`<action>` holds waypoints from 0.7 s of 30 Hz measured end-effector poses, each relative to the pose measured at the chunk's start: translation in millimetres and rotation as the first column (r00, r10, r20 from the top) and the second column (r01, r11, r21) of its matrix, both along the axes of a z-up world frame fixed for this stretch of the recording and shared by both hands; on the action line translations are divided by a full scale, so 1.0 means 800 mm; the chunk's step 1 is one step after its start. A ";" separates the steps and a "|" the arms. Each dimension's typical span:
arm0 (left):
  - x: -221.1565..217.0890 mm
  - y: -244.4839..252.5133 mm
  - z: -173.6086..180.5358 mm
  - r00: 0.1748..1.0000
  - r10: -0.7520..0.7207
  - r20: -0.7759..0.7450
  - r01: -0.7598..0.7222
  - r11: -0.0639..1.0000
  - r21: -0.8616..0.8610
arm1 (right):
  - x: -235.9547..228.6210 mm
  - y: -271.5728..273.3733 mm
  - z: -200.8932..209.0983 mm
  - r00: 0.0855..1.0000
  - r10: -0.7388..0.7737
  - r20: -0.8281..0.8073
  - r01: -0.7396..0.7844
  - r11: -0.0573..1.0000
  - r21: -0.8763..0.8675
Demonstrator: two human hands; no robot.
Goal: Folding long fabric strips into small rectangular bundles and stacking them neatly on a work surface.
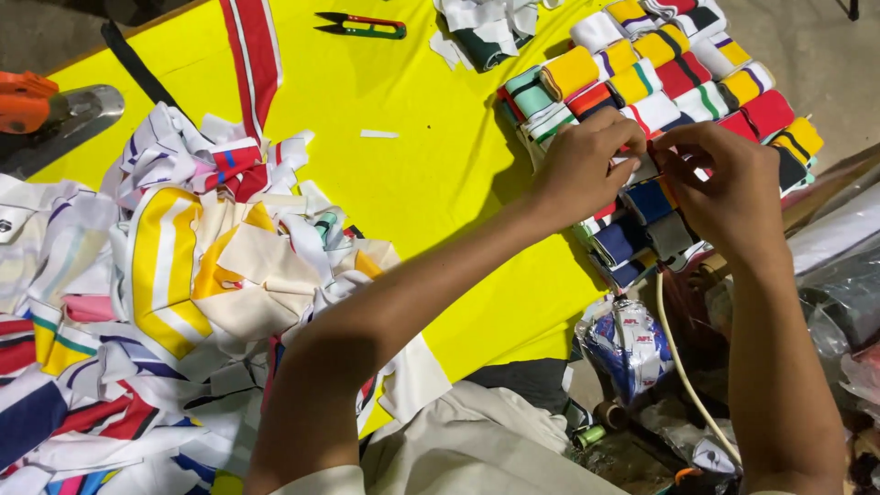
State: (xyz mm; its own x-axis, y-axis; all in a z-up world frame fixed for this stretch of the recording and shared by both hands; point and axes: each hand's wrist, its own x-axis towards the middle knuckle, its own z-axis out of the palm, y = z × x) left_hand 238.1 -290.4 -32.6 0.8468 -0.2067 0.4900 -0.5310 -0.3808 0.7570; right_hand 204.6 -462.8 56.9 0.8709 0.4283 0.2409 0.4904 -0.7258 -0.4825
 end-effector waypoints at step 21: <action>-0.048 0.055 0.008 0.892 -0.168 0.420 -0.083 0.852 0.517 | -0.017 0.012 -0.023 0.963 0.075 0.258 -0.005 0.965 -0.263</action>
